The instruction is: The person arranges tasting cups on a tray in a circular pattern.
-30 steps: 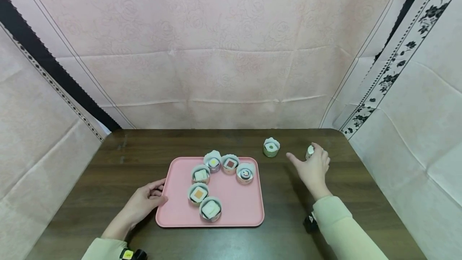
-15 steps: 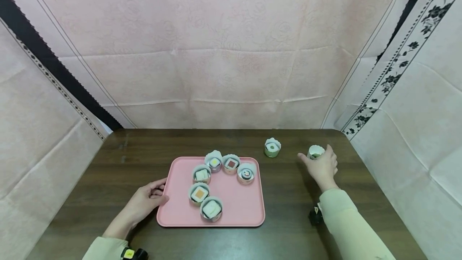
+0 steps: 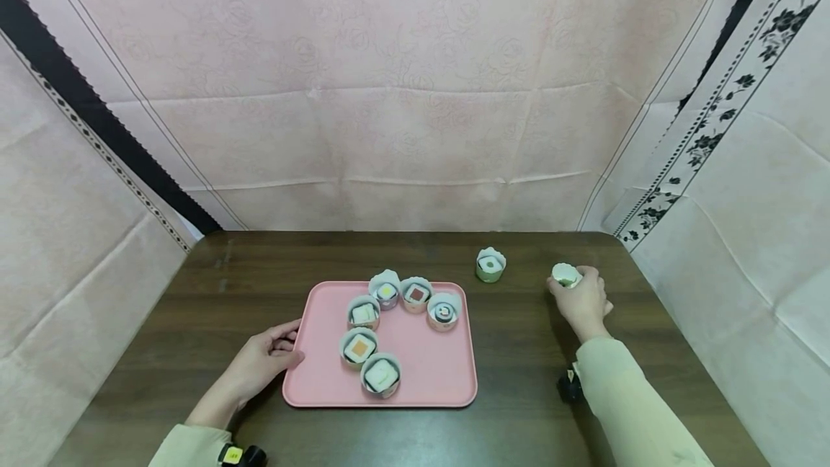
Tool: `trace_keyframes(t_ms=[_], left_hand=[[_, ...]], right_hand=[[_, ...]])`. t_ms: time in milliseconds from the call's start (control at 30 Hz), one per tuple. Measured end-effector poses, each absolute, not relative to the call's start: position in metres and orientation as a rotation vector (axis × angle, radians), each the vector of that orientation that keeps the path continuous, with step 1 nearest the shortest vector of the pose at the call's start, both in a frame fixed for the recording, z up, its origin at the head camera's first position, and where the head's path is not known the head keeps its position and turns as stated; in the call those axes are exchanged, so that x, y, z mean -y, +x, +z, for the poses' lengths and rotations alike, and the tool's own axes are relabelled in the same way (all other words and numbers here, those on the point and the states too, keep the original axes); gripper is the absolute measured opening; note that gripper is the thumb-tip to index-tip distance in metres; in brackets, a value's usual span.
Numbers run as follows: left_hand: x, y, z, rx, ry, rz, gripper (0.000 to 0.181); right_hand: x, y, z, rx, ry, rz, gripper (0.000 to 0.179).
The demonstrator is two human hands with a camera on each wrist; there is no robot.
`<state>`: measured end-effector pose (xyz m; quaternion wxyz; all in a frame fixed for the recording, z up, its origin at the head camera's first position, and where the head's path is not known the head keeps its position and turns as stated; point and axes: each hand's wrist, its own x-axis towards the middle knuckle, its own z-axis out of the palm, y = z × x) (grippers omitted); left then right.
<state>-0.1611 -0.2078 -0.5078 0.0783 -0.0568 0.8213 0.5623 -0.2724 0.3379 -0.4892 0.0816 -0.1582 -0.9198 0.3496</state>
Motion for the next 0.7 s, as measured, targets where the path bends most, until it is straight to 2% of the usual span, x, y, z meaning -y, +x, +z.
trace_keyframes(t_ms=[267,700], left_hand=[[0.209,-0.161,-0.507,-2.458,-0.172,1.687,0.058],[0.207,-0.161,-0.508,-2.457,-0.201,1.680,0.058]], right_hand=[[-0.332,-0.260,-0.487,2.780,-0.360,1.008,0.071],[-0.326,-0.255,-0.491,2.795,-0.295,1.031,0.069]])
